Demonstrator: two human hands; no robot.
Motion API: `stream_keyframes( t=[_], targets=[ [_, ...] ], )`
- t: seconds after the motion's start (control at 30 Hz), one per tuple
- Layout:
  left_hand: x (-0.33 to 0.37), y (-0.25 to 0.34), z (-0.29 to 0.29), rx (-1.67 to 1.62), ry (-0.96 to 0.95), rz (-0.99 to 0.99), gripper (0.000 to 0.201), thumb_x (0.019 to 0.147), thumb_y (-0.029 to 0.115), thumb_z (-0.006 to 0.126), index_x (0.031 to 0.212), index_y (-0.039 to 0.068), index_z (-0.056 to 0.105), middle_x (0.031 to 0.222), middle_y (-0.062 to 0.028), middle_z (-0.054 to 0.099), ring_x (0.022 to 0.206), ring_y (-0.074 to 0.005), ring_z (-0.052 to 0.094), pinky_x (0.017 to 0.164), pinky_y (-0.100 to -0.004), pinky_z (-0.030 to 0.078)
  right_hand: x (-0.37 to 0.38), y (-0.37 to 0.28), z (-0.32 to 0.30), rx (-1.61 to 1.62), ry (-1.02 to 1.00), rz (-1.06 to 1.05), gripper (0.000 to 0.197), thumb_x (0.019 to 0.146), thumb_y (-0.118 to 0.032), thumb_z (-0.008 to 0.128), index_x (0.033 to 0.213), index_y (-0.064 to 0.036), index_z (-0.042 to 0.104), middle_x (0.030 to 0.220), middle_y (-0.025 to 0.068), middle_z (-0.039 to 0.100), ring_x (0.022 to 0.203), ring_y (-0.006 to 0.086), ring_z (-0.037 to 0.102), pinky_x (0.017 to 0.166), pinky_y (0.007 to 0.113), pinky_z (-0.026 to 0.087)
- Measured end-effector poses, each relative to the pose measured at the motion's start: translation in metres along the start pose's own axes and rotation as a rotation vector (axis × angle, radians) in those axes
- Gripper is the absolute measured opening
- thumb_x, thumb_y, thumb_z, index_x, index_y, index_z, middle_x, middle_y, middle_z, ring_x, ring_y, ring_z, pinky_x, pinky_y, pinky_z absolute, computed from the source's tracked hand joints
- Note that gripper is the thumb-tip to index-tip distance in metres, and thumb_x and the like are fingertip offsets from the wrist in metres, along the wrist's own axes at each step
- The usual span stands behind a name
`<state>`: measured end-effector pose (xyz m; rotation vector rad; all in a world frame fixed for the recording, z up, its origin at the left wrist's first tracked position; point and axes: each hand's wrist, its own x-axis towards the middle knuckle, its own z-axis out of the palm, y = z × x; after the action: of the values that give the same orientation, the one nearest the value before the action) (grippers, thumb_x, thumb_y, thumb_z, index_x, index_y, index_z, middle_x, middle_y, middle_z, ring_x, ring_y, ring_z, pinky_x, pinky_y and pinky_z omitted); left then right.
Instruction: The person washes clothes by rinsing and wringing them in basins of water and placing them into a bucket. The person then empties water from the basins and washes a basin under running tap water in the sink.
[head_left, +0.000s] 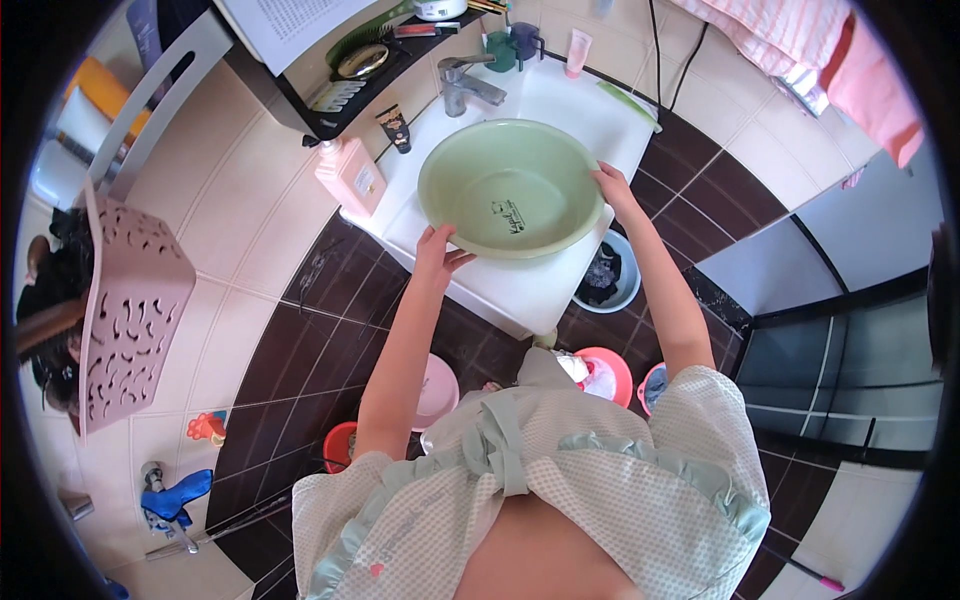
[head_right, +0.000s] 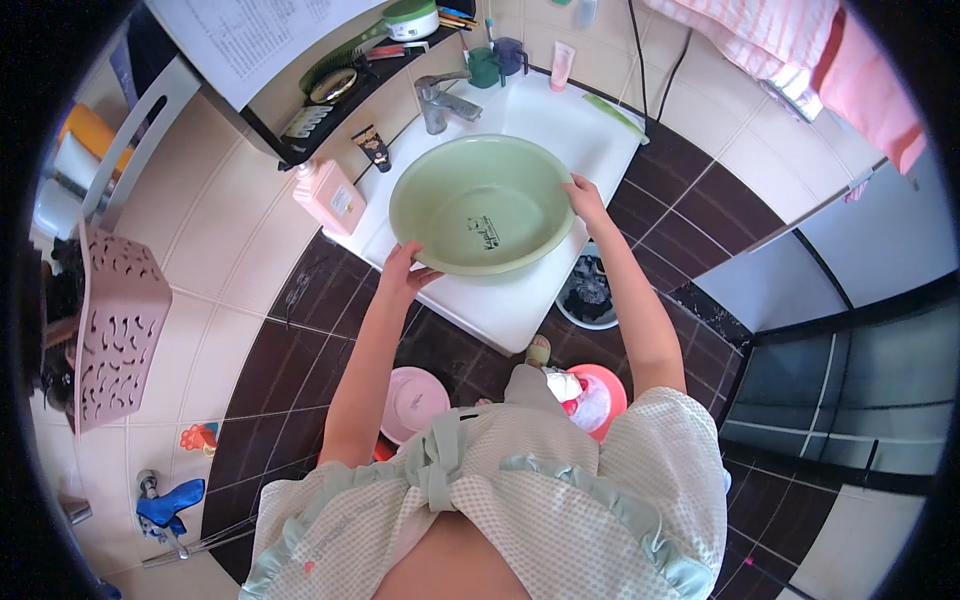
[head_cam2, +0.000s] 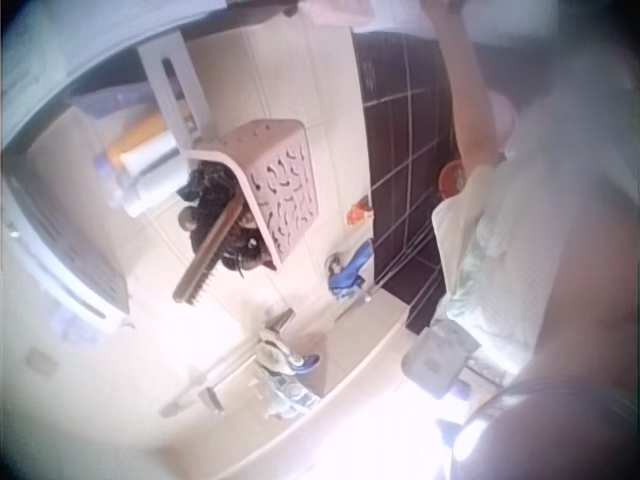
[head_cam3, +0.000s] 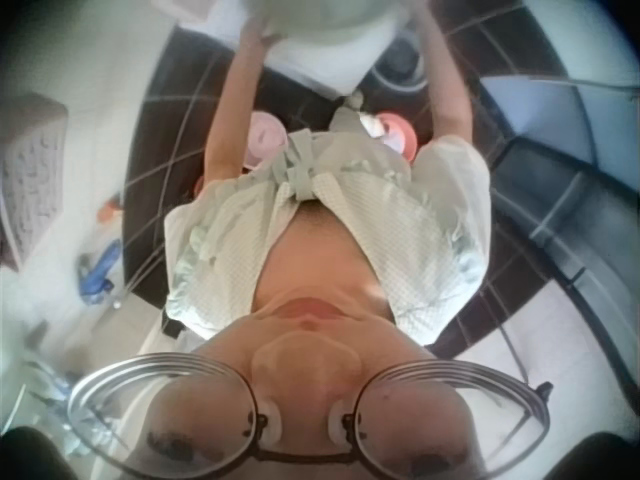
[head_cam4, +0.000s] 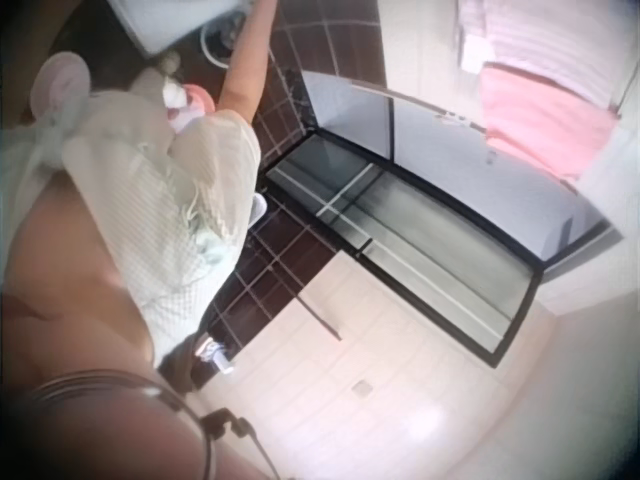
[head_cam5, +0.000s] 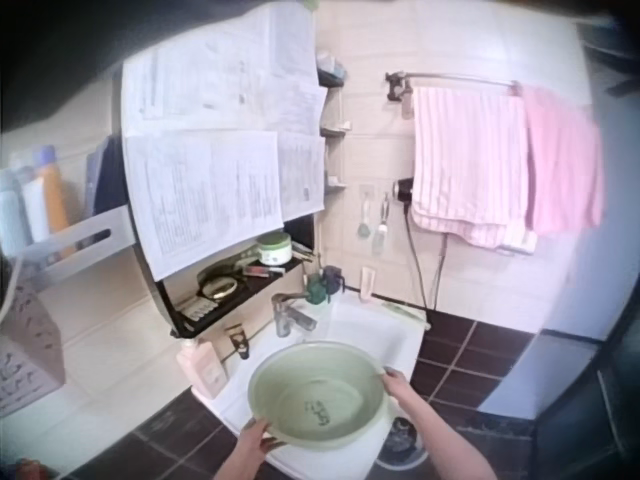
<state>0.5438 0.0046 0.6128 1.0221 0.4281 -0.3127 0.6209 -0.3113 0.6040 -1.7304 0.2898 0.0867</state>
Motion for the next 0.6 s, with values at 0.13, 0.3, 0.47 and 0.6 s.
stream_keyframes(
  t=[0.13,0.3,0.47,0.6],
  targets=[
    [0.020,-0.005,0.015,0.003,0.006,0.016,0.039,0.077,0.016,0.050,0.113,0.003,0.040,0.107,-0.0135,0.048,0.084,-0.0336,0.056,0.073,-0.0420,0.051,0.041,-0.002,-0.006,-0.051,-0.015,0.015,0.036,0.078,-0.018,0.049,0.110,-0.0006,0.052,0.094,0.0070,0.059,0.082,0.0142,0.055,0.072,0.024,0.042],
    [0.038,-0.017,0.031,-0.115,0.096,-0.002,0.034,0.077,0.014,0.050,0.107,0.004,0.041,0.102,-0.0102,0.047,0.081,-0.0309,0.056,0.069,-0.0411,0.052,0.094,0.002,-0.016,-0.054,-0.144,-0.018,0.036,0.078,-0.019,0.050,0.110,-0.0013,0.053,0.092,0.0052,0.059,0.080,0.0126,0.054,0.071,0.023,0.041],
    [0.048,-0.029,0.035,-0.096,0.159,0.018,0.033,0.078,0.015,0.048,0.109,0.004,0.043,0.101,-0.0102,0.050,0.083,-0.0289,0.056,0.072,-0.0404,0.050,0.113,-0.006,-0.020,-0.078,-0.264,0.086,0.036,0.081,-0.024,0.048,0.113,-0.0079,0.051,0.091,0.0009,0.058,0.079,0.0094,0.052,0.070,0.021,0.040],
    [0.048,-0.031,0.039,-0.110,0.157,0.015,0.030,0.078,0.014,0.048,0.105,0.005,0.044,0.099,-0.0092,0.051,0.086,-0.0275,0.055,0.071,-0.0404,0.050,0.111,-0.005,-0.020,-0.175,-0.205,0.126,0.036,0.080,-0.025,0.048,0.113,-0.0095,0.051,0.088,-0.0004,0.057,0.076,0.0082,0.051,0.067,0.021,0.039]
  ],
)
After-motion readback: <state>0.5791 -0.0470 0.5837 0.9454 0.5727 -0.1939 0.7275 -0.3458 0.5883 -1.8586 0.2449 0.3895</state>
